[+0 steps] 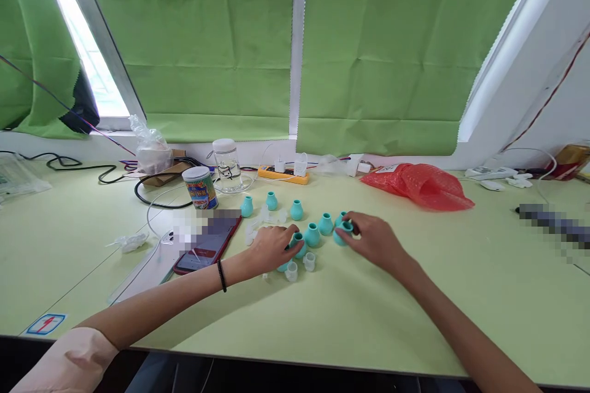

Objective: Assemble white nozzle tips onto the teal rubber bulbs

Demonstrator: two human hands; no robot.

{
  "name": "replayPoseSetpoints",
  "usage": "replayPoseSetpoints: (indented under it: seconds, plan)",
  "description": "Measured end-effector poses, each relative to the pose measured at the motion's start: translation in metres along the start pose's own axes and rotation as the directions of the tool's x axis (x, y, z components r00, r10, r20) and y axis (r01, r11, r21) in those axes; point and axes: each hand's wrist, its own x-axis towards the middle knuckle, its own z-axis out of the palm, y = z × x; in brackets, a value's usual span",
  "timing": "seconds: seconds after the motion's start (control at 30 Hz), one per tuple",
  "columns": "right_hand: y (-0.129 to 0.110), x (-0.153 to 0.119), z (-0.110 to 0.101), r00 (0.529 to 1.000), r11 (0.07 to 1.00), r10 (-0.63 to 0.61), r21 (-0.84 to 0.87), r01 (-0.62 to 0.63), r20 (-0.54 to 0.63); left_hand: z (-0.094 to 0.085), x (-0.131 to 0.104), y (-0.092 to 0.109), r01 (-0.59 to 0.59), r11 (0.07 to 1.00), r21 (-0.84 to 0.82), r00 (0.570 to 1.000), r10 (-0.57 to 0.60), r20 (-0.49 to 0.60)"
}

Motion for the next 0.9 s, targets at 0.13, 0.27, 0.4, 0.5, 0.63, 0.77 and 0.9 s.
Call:
replayPoseSetpoints:
  seconds: [0.13, 0.27, 0.4, 0.5, 0.63, 0.77, 0.9]
  plan:
    - [0.042, 0.013, -0.012, 0.973, 0.968, 0.225, -0.098, -0.23, -0.06, -0.002, 0.001, 0.001, -0.002, 0.999, 0.039, 1.0, 0.001, 0.025]
    - [0.073, 0.023, 0.003, 0.937, 0.925, 0.349, -0.161, -0.345, -0.008, -0.001, 0.005, -0.006, -0.009, 0.997, 0.079, 1.0, 0.007, 0.019]
    - [0.083, 0.025, 0.019, 0.925, 0.94, 0.339, -0.108, -0.324, 0.173, -0.018, 0.017, -0.015, -0.018, 0.994, 0.105, 0.999, 0.022, -0.034]
    - [0.081, 0.025, 0.02, 0.923, 0.931, 0.361, -0.119, -0.347, 0.133, -0.041, 0.039, -0.018, 0.012, 0.993, 0.117, 0.991, 0.004, -0.133]
    - [0.074, 0.025, 0.021, 0.934, 0.937, 0.32, -0.092, -0.336, -0.156, -0.056, 0.082, -0.009, -0.065, 0.99, 0.126, 0.951, 0.1, -0.294]
    - [0.069, 0.022, 0.029, 0.917, 0.975, 0.191, -0.037, -0.218, -0.35, -0.034, 0.126, 0.004, -0.22, 0.961, 0.166, 0.935, 0.256, -0.245]
    - [0.073, 0.016, 0.034, 0.901, 0.988, 0.141, -0.005, -0.157, -0.41, -0.004, 0.151, 0.007, -0.266, 0.952, 0.153, 0.943, 0.29, -0.163]
